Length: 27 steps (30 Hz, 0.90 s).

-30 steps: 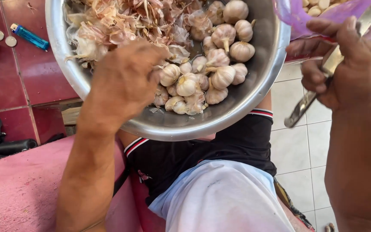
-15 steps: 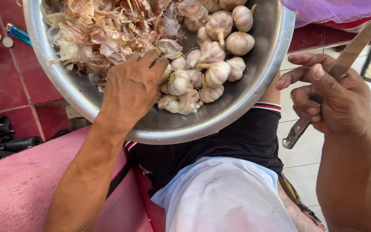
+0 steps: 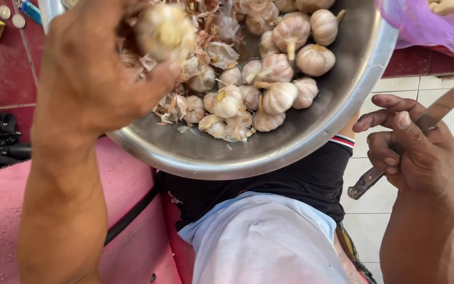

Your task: A person manually peels garlic cloves from bulbs using a knife and places the peeled cloves into a purple plastic bag.

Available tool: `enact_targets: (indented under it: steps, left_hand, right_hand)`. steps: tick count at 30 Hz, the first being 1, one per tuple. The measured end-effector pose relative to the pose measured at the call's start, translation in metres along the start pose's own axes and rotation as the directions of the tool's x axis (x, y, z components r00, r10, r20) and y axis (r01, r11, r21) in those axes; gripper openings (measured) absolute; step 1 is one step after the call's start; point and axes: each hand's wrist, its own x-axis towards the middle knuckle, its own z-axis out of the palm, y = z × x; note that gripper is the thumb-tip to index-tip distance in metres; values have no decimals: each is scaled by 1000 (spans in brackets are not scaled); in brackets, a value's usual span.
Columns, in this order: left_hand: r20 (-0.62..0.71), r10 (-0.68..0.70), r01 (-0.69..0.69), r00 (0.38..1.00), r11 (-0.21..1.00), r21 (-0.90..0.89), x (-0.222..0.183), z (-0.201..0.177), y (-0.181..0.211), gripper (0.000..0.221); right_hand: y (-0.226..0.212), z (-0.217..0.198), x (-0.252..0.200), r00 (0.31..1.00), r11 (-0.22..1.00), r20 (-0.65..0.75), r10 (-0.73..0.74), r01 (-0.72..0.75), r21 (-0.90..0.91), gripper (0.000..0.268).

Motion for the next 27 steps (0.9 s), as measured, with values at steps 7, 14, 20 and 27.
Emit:
enact_targets:
  steps: [7,14,20,27]
  left_hand:
    - [331,-64,3,942,983,183,67,53,19,26]
    - [644,-88,134,760,991,-23,103,58,69,41]
    - [861,-53,163,506,986,-35,92,58,102,45]
    - [699,-269,378,662,926,-2,89,63,46,19]
  right_hand:
    - [-5,11,9,998,997,-19,-56,55,-58,34]
    - [-6,9,5,998,998,-64,-29,25,-62,35]
    - [-4,8,4,997,999,-74,-30,27,-39,36]
    - [0,2,11,997,999,-66,-27,28,16,36]
